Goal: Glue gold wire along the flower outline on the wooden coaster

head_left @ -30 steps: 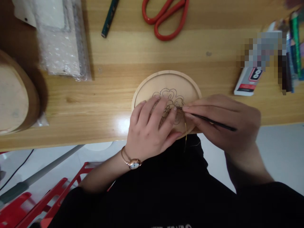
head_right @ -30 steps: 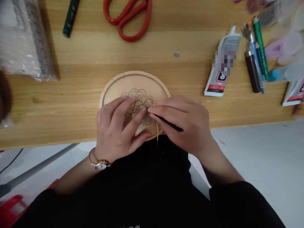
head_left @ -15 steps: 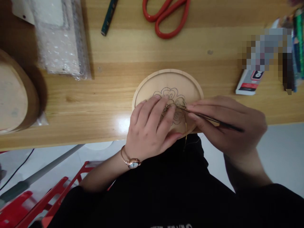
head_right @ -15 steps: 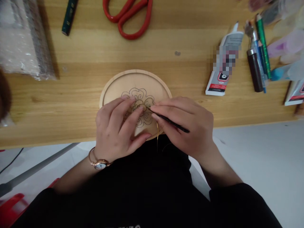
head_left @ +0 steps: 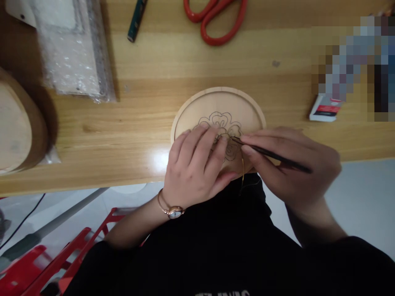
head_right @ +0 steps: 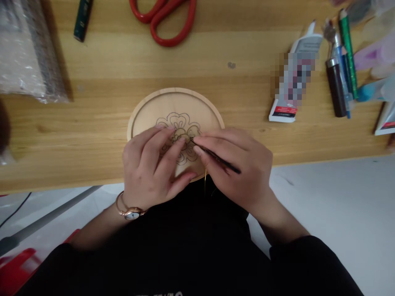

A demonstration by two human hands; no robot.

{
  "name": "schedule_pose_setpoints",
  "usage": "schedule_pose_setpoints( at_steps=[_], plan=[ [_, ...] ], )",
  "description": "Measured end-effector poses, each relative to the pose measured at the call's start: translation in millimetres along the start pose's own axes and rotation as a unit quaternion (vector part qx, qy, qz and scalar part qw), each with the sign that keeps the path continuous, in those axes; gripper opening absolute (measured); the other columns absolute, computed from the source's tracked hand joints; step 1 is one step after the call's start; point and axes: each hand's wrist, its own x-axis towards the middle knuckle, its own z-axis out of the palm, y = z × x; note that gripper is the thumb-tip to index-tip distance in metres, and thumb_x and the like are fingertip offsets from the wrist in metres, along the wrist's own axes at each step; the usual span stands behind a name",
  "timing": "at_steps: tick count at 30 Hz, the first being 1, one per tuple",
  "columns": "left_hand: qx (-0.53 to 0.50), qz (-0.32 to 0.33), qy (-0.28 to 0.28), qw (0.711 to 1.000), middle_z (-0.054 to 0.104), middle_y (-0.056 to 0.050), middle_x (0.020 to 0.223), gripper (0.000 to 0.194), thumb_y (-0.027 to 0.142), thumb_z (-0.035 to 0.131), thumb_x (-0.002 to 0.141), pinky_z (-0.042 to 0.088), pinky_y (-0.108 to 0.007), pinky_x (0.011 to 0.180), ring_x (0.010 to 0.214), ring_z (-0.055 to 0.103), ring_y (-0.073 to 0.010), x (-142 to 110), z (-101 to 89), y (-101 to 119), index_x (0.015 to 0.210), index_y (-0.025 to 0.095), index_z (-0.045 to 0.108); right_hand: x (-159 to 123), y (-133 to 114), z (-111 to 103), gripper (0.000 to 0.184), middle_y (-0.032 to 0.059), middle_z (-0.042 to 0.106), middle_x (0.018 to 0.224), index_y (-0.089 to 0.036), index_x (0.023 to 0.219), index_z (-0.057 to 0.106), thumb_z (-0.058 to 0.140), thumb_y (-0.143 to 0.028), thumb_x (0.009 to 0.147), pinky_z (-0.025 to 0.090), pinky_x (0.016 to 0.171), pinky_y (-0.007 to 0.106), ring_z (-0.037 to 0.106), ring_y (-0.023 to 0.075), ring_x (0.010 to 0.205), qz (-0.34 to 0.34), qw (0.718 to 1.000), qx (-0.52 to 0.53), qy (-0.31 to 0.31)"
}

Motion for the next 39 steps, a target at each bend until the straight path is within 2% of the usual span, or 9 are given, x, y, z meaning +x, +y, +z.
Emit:
schedule_pose_setpoints(
  at_steps=[6,15,24,30,39],
  plan=[
    [0.007,-0.003,-0.002,1.0,0.064,-0.015,0.122,0.051,0.053,0.049,0.091,0.043,-0.043,0.099,0.118,0.056,-0.0304,-0.1,-0.5,-0.1,0.117,0.01,0.061,-4.0,-2.3,2.4,0.031,0.0027,0.074,0.093,-0.025,0.101,0.069,0.07,-0.008,0.076,0.059,0.073,0.035,0.07,0.0189,0.081,-0.032,0.999,-0.012,0.013],
    [0.006,-0.001,-0.008,1.0,0.063,-0.017,0.122,0.052,0.052,0.051,0.089,0.043,-0.043,0.099,0.118,0.055,-0.0312,0.0,-0.7,0.1,0.117,0.009,0.061,-8.1,-3.9,6.5,0.031,0.0053,0.074,0.092,-0.02,0.099,0.069,0.071,-0.005,0.073,0.059,0.072,0.034,0.07,0.0192,0.081,-0.036,0.999,-0.007,0.032],
    [0.004,-0.003,-0.016,1.0,0.063,-0.016,0.123,0.052,0.051,0.051,0.09,0.042,-0.043,0.101,0.119,0.054,-0.0311,-0.9,-1.2,0.1,0.119,0.009,0.06,-9.6,-9.3,7.0,0.033,0.0041,0.074,0.094,-0.024,0.101,0.069,0.07,-0.005,0.074,0.059,0.074,0.034,0.07,0.0202,0.082,-0.007,0.999,-0.022,0.024],
    [0.002,-0.002,-0.016,1.0,0.063,-0.016,0.123,0.051,0.051,0.052,0.089,0.041,-0.043,0.101,0.119,0.054,-0.0313,-1.2,-1.2,-0.1,0.118,0.01,0.06,-8.5,-8.6,8.6,0.028,0.006,0.074,0.09,-0.019,0.096,0.071,0.072,-0.004,0.072,0.059,0.073,0.032,0.071,0.0189,0.08,-0.001,0.999,-0.014,0.044],
    [0.0,-0.001,-0.014,1.0,0.063,-0.017,0.122,0.052,0.051,0.053,0.089,0.042,-0.044,0.1,0.118,0.055,-0.032,-1.1,-0.7,-0.2,0.118,0.009,0.06,-6.6,-7.0,6.8,0.028,0.0042,0.075,0.09,-0.02,0.096,0.071,0.072,-0.005,0.073,0.059,0.076,0.032,0.071,0.0183,0.081,0.013,0.999,0.002,0.032]
  ],
)
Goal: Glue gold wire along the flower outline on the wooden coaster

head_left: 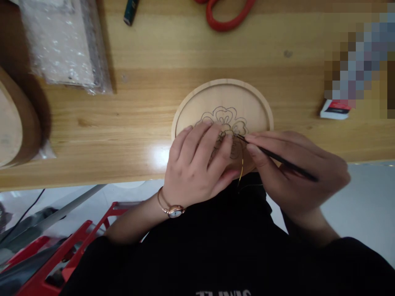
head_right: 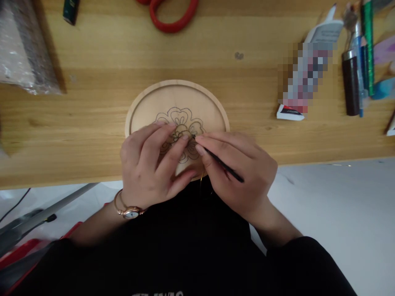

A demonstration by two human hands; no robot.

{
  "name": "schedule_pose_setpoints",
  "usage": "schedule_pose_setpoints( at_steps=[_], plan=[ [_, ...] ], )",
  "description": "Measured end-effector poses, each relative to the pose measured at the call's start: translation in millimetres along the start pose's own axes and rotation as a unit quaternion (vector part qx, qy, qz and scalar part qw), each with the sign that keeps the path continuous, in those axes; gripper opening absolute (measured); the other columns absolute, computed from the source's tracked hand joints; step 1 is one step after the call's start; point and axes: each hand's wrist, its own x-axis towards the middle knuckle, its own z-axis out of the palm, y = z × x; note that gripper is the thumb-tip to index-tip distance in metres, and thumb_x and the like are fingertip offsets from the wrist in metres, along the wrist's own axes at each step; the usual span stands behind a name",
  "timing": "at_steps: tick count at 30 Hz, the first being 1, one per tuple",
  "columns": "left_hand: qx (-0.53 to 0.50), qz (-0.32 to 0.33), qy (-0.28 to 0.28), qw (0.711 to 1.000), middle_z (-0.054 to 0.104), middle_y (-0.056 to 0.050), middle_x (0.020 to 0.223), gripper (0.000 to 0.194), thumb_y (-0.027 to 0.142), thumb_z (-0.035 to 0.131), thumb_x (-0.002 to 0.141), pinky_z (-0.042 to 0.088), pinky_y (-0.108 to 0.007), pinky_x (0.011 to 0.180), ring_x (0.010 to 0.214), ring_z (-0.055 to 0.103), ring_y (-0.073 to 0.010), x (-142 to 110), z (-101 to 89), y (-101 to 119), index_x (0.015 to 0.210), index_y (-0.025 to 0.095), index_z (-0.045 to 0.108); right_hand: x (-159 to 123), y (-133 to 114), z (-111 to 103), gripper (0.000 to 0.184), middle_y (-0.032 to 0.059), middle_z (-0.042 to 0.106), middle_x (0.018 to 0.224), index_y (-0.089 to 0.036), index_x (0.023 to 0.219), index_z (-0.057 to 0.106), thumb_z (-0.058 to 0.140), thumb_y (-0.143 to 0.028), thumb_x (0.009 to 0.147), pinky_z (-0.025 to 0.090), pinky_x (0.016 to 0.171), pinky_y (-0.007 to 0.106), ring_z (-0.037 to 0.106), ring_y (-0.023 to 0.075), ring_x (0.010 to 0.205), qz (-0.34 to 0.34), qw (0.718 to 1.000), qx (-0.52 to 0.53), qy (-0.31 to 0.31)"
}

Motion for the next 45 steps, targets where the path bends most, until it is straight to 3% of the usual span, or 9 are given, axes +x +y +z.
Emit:
schedule_pose_setpoints(
  at_steps=[6,11,23,45],
  plan=[
    [-0.002,-0.001,-0.001,1.0,0.062,-0.017,0.122,0.053,0.051,0.052,0.089,0.042,-0.045,0.1,0.118,0.054,-0.0324,0,0.4,0,0.119,0.009,0.06,3,1,-2,0.026,0.0065,0.074,0.089,-0.017,0.095,0.072,0.071,-0.003,0.073,0.058,0.074,0.031,0.07,0.0178,0.079,-0.021,1.0,0.003,-0.013],
    [-0.003,-0.002,-0.002,1.0,0.062,-0.017,0.122,0.053,0.051,0.053,0.088,0.042,-0.045,0.101,0.118,0.054,-0.0322,0,0.3,0,0.119,0.009,0.06,5,4,-4,0.032,0.0024,0.074,0.092,-0.024,0.101,0.07,0.069,-0.005,0.076,0.059,0.074,0.033,0.07,0.0184,0.08,-0.045,0.998,-0.006,-0.035],
    [-0.001,0.001,0.005,1.0,0.064,-0.017,0.12,0.05,0.049,0.056,0.087,0.044,-0.045,0.098,0.115,0.056,-0.0322,2,0.5,0,0.117,0.009,0.062,2,5,-12,0.03,0.0029,0.074,0.091,-0.022,0.097,0.071,0.073,-0.008,0.07,0.057,0.076,0.032,0.069,0.0185,0.082,0.029,1.0,0.004,-0.005],
    [-0.004,-0.001,0.002,1.0,0.063,-0.017,0.12,0.048,0.05,0.056,0.087,0.043,-0.045,0.098,0.116,0.055,-0.0317,1,-0.4,0,0.116,0.012,0.061,5,14,-7,0.036,-0.0012,0.074,0.094,-0.029,0.103,0.069,0.07,-0.006,0.075,0.06,0.074,0.033,0.07,0.0173,0.081,-0.035,0.999,0.028,-0.031]
  ],
)
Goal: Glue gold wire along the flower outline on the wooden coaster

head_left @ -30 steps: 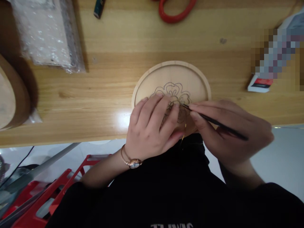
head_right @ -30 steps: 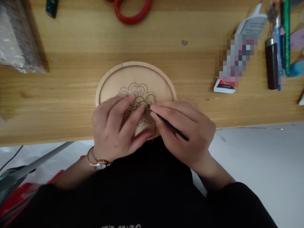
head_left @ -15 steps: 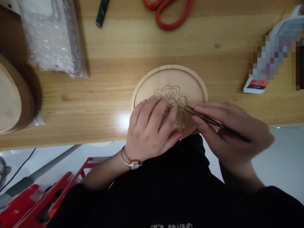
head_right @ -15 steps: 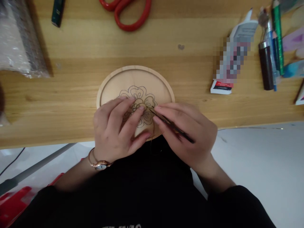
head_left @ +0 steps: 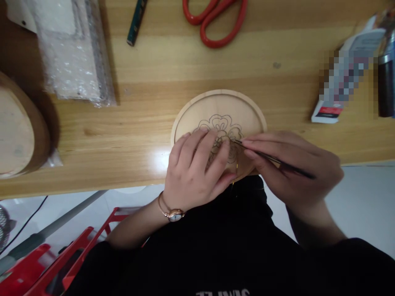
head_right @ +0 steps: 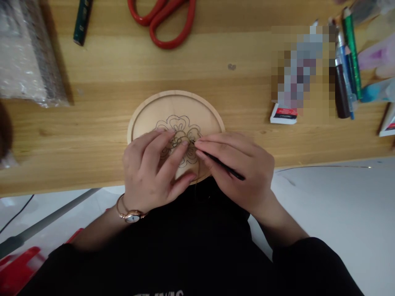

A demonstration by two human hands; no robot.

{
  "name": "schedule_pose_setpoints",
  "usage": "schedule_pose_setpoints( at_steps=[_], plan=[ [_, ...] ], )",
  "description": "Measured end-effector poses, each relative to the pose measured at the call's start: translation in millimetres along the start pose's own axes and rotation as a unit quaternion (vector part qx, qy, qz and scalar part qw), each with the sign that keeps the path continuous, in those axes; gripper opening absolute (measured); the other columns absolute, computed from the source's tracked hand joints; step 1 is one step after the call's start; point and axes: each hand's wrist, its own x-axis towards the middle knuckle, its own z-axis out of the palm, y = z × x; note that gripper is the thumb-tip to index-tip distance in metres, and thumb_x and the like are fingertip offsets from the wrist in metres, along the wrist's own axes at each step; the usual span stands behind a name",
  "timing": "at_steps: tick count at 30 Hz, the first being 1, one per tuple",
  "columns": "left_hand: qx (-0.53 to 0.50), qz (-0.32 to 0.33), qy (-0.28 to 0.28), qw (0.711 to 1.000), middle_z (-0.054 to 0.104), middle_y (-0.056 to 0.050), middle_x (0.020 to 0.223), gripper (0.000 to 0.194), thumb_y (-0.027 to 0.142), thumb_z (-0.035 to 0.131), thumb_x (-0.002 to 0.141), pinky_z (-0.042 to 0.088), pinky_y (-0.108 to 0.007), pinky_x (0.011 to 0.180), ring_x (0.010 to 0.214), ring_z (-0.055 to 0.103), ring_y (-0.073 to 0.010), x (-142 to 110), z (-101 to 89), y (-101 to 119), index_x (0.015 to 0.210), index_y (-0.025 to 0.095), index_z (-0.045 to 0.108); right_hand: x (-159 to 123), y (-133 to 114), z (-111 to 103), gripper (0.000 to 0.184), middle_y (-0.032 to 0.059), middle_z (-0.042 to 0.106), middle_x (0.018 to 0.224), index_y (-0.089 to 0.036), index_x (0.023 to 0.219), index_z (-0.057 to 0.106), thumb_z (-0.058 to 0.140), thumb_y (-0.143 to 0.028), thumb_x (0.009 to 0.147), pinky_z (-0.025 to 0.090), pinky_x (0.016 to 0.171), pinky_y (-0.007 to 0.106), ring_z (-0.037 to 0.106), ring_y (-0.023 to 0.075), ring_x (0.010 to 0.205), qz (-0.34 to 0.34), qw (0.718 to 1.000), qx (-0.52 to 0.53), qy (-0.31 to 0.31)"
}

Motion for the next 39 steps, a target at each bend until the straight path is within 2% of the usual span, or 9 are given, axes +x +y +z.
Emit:
schedule_pose_setpoints(
  at_steps=[9,14,30,39],
  plan=[
    [0.01,0.0,-0.004,1.0,0.063,-0.017,0.12,0.048,0.05,0.056,0.087,0.042,-0.045,0.098,0.116,0.055,-0.0319,1.1,0.0,1.0,0.117,0.013,0.062,0.5,0.7,-1.1,0.034,0.0011,0.074,0.094,-0.022,0.1,0.07,0.071,-0.002,0.072,0.058,0.076,0.032,0.069,0.0166,0.082,-0.006,1.0,0.028,0.002],
    [0.022,-0.001,-0.012,1.0,0.063,-0.016,0.12,0.049,0.051,0.055,0.087,0.042,-0.045,0.098,0.116,0.054,-0.0315,2.0,-0.7,1.3,0.119,0.015,0.062,1.2,1.8,-4.1,0.033,0.0002,0.074,0.092,-0.025,0.1,0.069,0.071,-0.006,0.074,0.059,0.073,0.032,0.07,0.0171,0.08,-0.012,1.0,0.019,0.003],
    [0.023,0.011,-0.009,1.0,0.062,-0.019,0.12,0.05,0.05,0.057,0.085,0.044,-0.047,0.094,0.113,0.055,-0.0342,2.0,-0.7,1.0,0.118,0.013,0.063,3.9,4.0,-2.3,0.022,0.0029,0.074,0.092,-0.022,0.097,0.07,0.068,-0.009,0.079,0.059,0.076,0.03,0.07,0.0155,0.083,-0.019,1.0,0.019,-0.012],
    [0.021,0.005,-0.008,1.0,0.062,-0.018,0.121,0.049,0.051,0.055,0.087,0.044,-0.047,0.095,0.114,0.054,-0.033,2.2,-0.4,1.1,0.118,0.014,0.062,6.2,6.0,-4.0,0.022,0.0,0.074,0.092,-0.026,0.097,0.07,0.067,-0.011,0.081,0.06,0.076,0.03,0.071,0.0157,0.083,-0.016,1.0,0.02,-0.016]
  ],
)
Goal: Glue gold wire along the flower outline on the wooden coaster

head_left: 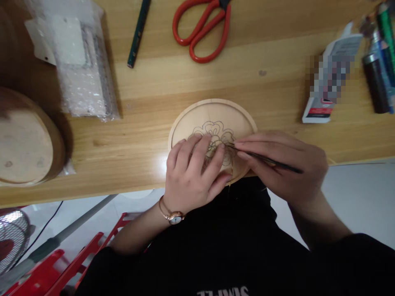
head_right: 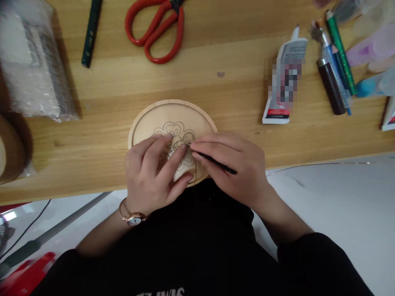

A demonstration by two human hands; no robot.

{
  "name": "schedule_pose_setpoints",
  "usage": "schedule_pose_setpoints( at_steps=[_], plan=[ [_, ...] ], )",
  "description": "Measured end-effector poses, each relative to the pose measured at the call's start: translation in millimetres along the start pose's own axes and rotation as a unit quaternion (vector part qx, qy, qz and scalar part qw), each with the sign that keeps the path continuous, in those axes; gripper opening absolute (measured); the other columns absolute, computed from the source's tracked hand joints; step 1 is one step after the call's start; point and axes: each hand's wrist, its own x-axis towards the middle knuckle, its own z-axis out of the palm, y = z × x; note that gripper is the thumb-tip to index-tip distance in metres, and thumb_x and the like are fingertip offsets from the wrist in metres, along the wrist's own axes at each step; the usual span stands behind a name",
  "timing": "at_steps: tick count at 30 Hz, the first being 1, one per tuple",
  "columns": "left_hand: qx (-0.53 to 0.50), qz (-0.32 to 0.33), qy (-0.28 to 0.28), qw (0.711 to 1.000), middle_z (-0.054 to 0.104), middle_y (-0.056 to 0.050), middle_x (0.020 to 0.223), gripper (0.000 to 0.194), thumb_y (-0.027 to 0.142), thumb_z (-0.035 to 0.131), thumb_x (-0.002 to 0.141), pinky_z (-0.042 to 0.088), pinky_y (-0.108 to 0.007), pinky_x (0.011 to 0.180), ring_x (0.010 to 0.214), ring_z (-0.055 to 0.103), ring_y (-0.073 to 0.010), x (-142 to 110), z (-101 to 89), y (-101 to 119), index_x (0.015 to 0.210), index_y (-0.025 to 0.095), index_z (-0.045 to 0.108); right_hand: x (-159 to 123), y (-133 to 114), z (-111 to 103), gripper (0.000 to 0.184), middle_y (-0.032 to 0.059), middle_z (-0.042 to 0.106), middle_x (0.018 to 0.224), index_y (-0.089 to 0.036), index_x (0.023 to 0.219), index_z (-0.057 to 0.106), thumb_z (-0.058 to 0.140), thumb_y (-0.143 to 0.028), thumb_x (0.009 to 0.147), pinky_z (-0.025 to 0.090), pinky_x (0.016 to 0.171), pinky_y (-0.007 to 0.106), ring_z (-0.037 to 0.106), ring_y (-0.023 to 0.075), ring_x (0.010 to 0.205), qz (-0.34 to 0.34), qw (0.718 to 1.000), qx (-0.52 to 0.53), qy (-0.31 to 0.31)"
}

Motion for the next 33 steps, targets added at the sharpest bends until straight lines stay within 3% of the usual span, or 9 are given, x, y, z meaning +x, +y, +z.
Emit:
schedule_pose_setpoints(
  at_steps=[7,13,27,33],
  plan=[
    [-0.001,0.001,0.001,1.0,0.063,-0.018,0.12,0.05,0.05,0.055,0.086,0.045,-0.047,0.094,0.113,0.055,-0.0336,-0.2,0.2,-0.2,0.118,0.013,0.062,0.7,1.3,-1.1,0.021,0.0033,0.074,0.092,-0.022,0.097,0.07,0.067,-0.009,0.08,0.06,0.077,0.031,0.071,0.0164,0.085,-0.013,1.0,0.018,-0.01],
    [0.001,0.003,0.003,1.0,0.063,-0.019,0.119,0.05,0.05,0.055,0.086,0.045,-0.047,0.094,0.112,0.056,-0.0342,0.4,0.9,0.6,0.118,0.012,0.063,3.1,2.9,-4.2,0.024,0.0004,0.074,0.094,-0.026,0.099,0.069,0.066,-0.01,0.081,0.061,0.077,0.032,0.071,0.0164,0.084,-0.017,1.0,0.02,-0.016],
    [0.003,0.0,-0.009,1.0,0.062,-0.017,0.122,0.049,0.05,0.052,0.088,0.042,-0.046,0.097,0.115,0.054,-0.0327,-0.6,0.5,0.2,0.12,0.013,0.061,1.0,3.5,-2.4,0.02,0.0073,0.074,0.094,-0.017,0.096,0.07,0.068,-0.007,0.079,0.058,0.081,0.034,0.07,0.0187,0.088,-0.007,0.999,0.036,-0.026],
    [-0.001,-0.001,-0.006,1.0,0.062,-0.018,0.121,0.048,0.049,0.053,0.088,0.043,-0.047,0.096,0.114,0.054,-0.0331,-0.2,-0.2,0.0,0.119,0.013,0.061,3.7,5.8,-5.7,0.02,0.0074,0.074,0.095,-0.017,0.097,0.069,0.065,-0.007,0.081,0.059,0.08,0.034,0.07,0.0185,0.089,-0.041,0.997,0.034,-0.047]
  ],
)
